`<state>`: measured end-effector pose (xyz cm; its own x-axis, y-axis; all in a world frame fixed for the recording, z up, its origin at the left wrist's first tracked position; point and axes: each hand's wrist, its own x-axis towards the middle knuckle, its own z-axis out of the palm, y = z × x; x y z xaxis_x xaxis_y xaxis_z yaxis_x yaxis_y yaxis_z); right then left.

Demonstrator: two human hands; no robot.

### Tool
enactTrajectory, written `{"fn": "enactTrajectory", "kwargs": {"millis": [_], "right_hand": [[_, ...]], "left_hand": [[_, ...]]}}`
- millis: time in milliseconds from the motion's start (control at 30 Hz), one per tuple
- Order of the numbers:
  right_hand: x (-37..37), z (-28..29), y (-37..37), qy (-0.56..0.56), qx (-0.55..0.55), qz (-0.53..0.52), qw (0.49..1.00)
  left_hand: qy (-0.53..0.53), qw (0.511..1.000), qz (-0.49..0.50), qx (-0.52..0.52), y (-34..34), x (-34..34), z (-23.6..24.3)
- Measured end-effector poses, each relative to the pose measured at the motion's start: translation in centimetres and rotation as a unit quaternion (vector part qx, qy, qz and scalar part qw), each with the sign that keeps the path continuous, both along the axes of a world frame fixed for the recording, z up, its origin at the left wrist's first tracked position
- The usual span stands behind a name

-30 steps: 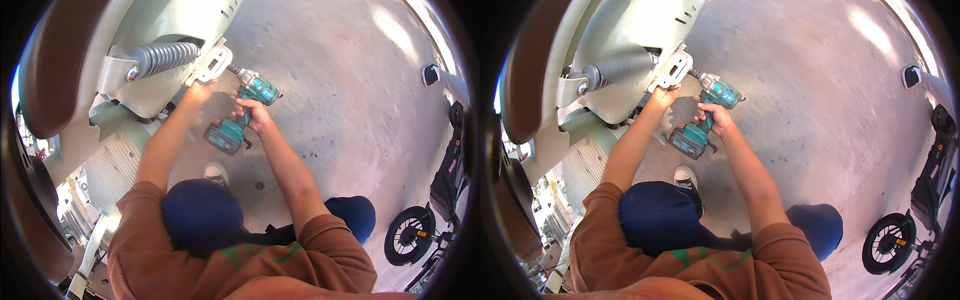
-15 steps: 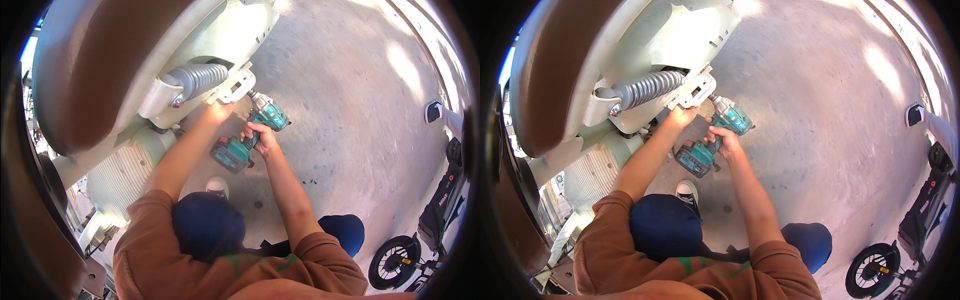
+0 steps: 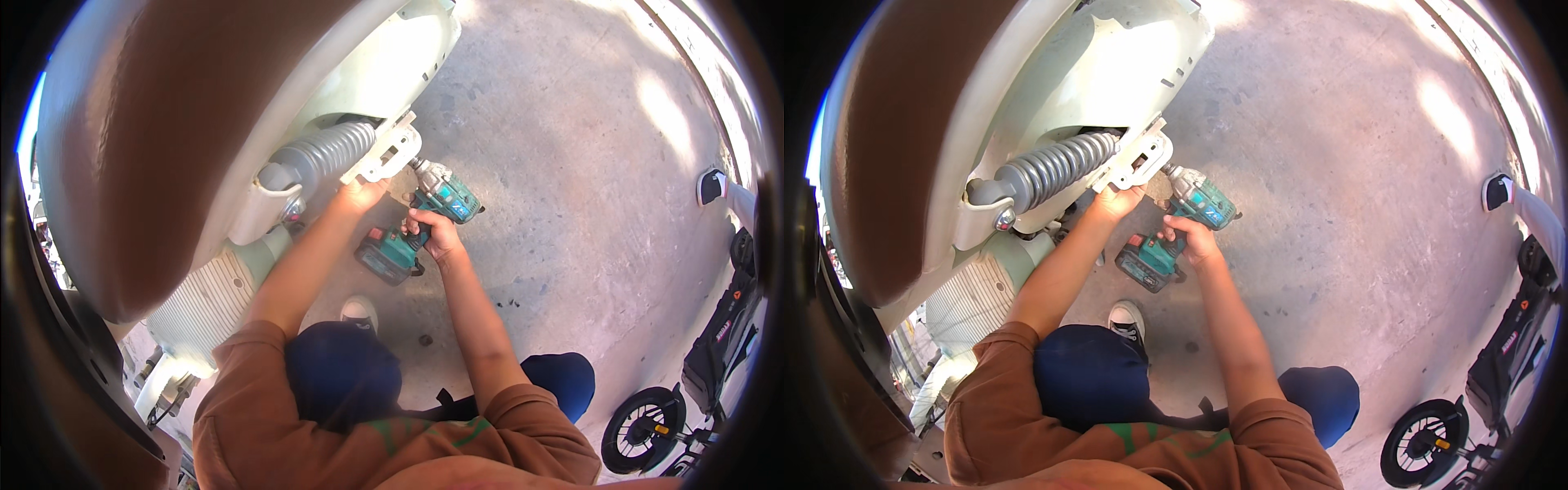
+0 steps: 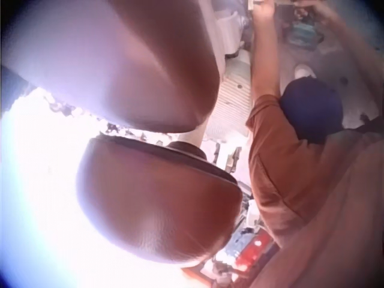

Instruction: The person uses a cordless impact wrench to remove and install bolts on the rear wheel assembly of a light green scooter. They kneel beside the scooter, manipulate the tool with both hands, and adjust the wheel area throughout the clip.

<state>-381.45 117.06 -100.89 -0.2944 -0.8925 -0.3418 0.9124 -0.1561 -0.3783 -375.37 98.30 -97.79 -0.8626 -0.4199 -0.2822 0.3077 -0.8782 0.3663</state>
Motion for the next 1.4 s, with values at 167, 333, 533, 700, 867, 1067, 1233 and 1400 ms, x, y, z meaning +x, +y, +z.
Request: {"fn": "enactTrajectory", "kwargs": {"millis": [167, 333, 533, 700, 867, 1067, 1233, 1400], "right_hand": [[0.2, 0.6, 0.1, -0.098, -0.029, 0.027, 0.994], [1.4, 0.7, -0.2, -0.157, -0.05, 0.021, 0.986], [1.9, 0.4, -0.8, -0.065, -0.005, -0.032, 0.997], [0.7, 0.3, -0.6, -0.051, -0.009, -0.004, 0.999], [0.5, 0.2, -0.1, -0.149, -0.059, 0.033, 0.986], [1.7, -0.6, -1.2, -0.086, -0.022, -0.011, 0.996], [2.0, -2.3, -0.5, -0.145, -0.026, -0.011, 0.989], [2.6, -0.3, -1.1, -0.136, -0.001, -0.038, 0.99]], "left_hand": [[-0.001, 1.0, 0.001, 0.001, 0.0, 0.2, 0.4], [-0.001, 1.0, 0.01, 0.004, 0.1, 0.0, 0.5], [0.012, 1.0, 0.011, 0.013, 0.3, 0.0, -0.1], [0.008, 1.0, 0.021, 0.016, 0.2, 0.1, 0.2], [0.011, 1.0, 0.023, 0.019, 0.1, 0.1, -0.1], [0.022, 0.999, 0.03, 0.013, -0.7, -0.2, -2.1], [0.03, 0.998, 0.007, 0.062, 0.0, 0.3, -3.3], [-0.027, 0.999, 0.028, 0.035, -0.1, 0.1, -2.9]]}}
